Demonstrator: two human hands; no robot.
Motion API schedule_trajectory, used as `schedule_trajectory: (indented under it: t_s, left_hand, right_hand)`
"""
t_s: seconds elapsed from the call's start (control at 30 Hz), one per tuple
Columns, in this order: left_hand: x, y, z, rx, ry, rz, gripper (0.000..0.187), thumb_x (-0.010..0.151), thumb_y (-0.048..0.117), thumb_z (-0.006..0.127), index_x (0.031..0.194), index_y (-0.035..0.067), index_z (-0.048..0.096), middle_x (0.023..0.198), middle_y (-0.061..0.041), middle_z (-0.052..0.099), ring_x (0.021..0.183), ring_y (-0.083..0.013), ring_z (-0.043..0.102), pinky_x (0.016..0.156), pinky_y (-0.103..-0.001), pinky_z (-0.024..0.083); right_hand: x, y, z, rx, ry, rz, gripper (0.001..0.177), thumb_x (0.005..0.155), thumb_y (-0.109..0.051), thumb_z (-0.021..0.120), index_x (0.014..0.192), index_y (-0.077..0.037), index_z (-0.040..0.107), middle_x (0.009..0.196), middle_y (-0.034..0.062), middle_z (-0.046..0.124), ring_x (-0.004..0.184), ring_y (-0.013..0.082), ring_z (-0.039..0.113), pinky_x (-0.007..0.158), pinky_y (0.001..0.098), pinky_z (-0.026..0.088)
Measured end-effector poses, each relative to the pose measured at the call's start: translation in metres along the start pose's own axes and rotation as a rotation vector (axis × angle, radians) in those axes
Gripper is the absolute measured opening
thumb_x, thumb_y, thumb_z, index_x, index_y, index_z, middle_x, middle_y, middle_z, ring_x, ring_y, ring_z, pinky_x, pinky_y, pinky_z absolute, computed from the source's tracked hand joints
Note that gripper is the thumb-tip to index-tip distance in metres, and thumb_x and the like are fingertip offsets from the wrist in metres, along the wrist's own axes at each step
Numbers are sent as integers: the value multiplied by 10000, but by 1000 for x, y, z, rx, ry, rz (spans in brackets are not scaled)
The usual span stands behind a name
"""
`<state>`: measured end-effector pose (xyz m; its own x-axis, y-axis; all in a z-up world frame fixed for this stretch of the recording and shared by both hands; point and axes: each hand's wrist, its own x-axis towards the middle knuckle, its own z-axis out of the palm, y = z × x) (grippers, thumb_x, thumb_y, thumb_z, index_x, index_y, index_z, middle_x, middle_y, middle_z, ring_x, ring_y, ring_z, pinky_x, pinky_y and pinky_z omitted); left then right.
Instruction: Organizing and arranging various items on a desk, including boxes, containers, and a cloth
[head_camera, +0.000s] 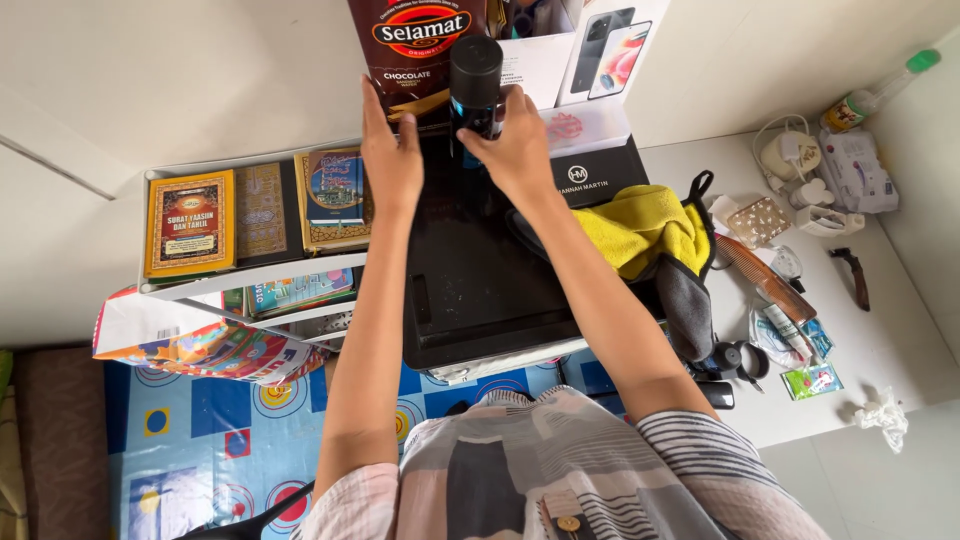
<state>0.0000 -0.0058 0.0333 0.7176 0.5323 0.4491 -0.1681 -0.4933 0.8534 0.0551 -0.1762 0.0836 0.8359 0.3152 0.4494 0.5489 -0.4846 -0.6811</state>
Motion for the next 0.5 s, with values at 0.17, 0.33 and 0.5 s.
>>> schedule_trajectory:
  t_s: [0.17, 0.33, 0.5]
  left_hand:
    - [-23, 19, 12, 140, 79, -8, 770, 1026, 118, 664, 1614, 127, 168, 1645, -232, 201, 1527, -444, 234, 1204, -565, 327]
    - [-33, 65, 10, 310, 89, 68, 361, 932, 75, 656, 1286, 115, 595, 1299, -152, 518, 1224, -337, 532, 945, -483, 526]
    - [-32, 60, 33, 472, -261, -103, 646, 958, 459, 680, 1379, 10, 484, 1159, -214, 615, 1004, -427, 657, 674, -534, 582]
  right_hand:
    - [-5, -9, -12, 11, -49, 53, 561, 789, -313, 832, 1171, -28, 535, 1040, 154, 672, 943, 312, 656, 809, 417, 496]
    - [8, -17, -63, 168, -111, 285, 526, 885, -78, 685, 1381, -29, 517, 1142, 87, 697, 731, 108, 710, 652, 203, 645]
    - [25, 60, -82, 245, 384, 267, 205, 869, 88, 629, 972, -77, 693, 921, 62, 725, 825, 147, 674, 737, 231, 579]
